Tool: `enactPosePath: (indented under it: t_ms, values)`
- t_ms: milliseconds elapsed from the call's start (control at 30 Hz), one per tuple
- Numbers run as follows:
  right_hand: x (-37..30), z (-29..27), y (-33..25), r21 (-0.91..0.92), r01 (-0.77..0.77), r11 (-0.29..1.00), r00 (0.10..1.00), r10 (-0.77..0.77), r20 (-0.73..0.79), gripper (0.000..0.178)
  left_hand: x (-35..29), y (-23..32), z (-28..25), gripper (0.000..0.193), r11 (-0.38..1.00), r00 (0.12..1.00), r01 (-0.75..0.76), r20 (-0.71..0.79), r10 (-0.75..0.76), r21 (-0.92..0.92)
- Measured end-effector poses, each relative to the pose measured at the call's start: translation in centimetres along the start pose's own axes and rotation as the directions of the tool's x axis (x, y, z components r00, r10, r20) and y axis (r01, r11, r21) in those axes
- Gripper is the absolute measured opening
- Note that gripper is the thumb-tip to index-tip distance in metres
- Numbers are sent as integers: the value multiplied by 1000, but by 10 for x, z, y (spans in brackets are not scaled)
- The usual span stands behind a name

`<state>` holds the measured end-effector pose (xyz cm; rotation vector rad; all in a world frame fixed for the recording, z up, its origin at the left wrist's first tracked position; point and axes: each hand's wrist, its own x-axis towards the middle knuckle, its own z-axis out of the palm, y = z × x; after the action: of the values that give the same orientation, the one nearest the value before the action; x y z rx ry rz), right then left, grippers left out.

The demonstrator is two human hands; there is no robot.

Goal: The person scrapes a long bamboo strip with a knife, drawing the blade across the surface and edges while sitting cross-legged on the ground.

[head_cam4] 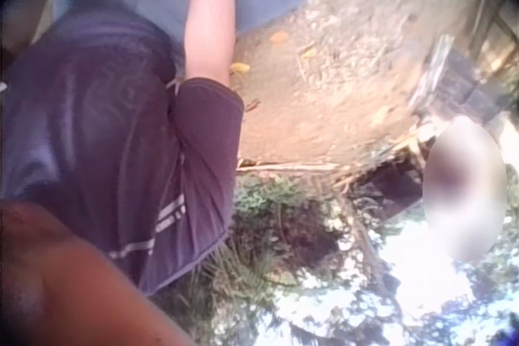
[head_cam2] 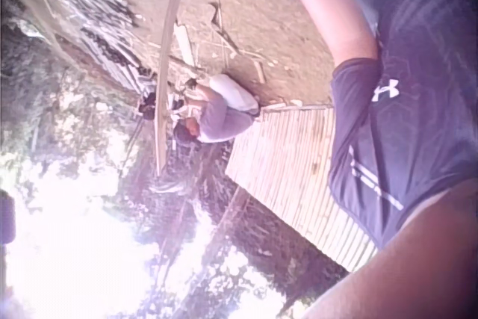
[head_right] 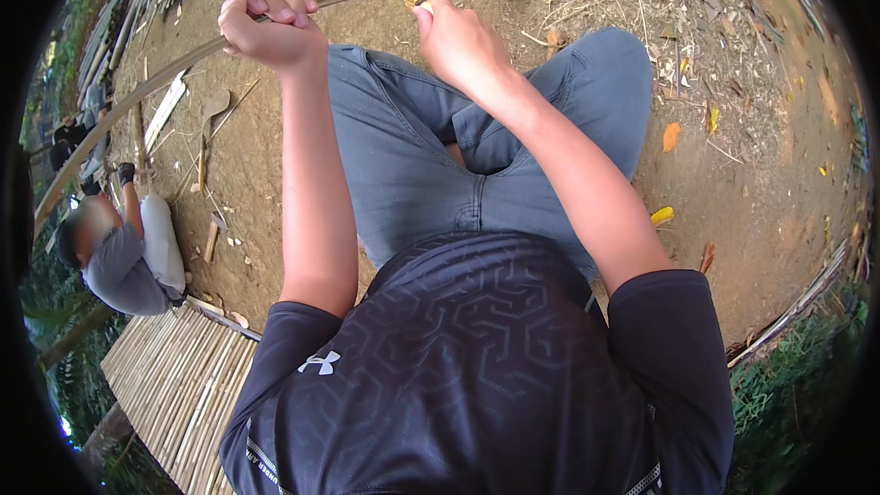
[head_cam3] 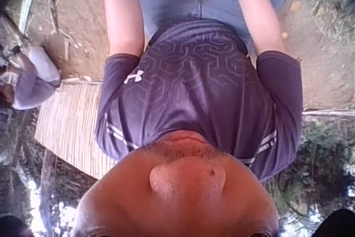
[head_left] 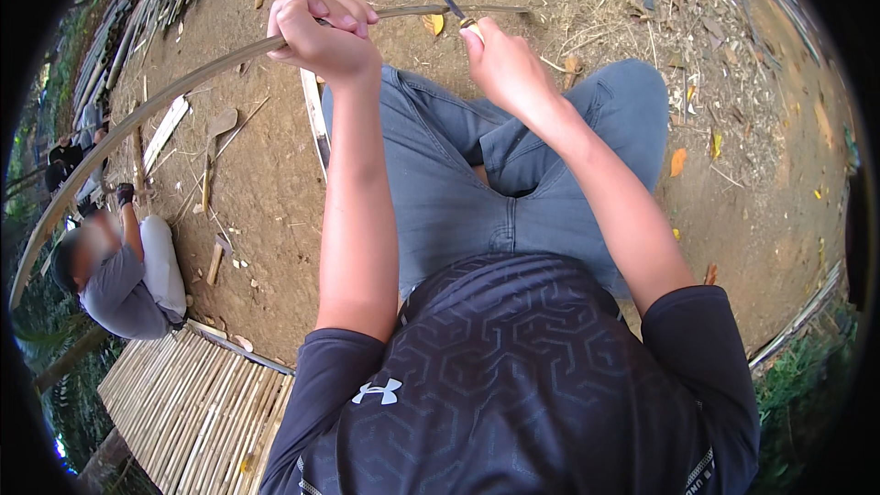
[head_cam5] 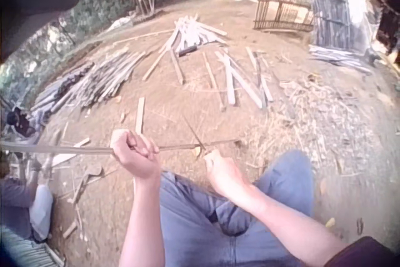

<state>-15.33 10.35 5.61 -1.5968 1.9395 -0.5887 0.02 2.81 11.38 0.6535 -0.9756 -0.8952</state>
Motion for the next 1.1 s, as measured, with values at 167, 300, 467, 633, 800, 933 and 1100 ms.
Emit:
enactPosePath:
  t_ms: [167,300,467,633,800,933,1100]
  values:
    - [18,7,14,92,6,996,999,-9,30,38,9,-1,-4,24,1000,999,5,-54,-4,15]
    - [17,9,7,89,-2,996,1000,0,22,38,10,-1,-9,23,999,997,32,-65,-31,11]
    - [3,3,-8,125,30,992,994,-43,99,39,12,-1,-14,23,998,997,61,-48,-60,8]
    - [16,1,-18,112,50,992,991,-63,115,40,28,-3,-28,22,991,989,132,-59,-133,-23]
    - [19,9,-12,14,52,999,997,-53,51,42,27,-6,-31,23,986,982,157,-94,-162,-55]
    - [6,10,-15,-11,99,995,995,-99,24,39,23,-7,-37,22,993,993,106,-41,-108,-53]
    - [21,1,-7,83,26,996,992,-36,117,40,24,-4,-19,22,991,987,125,-97,-128,-43]
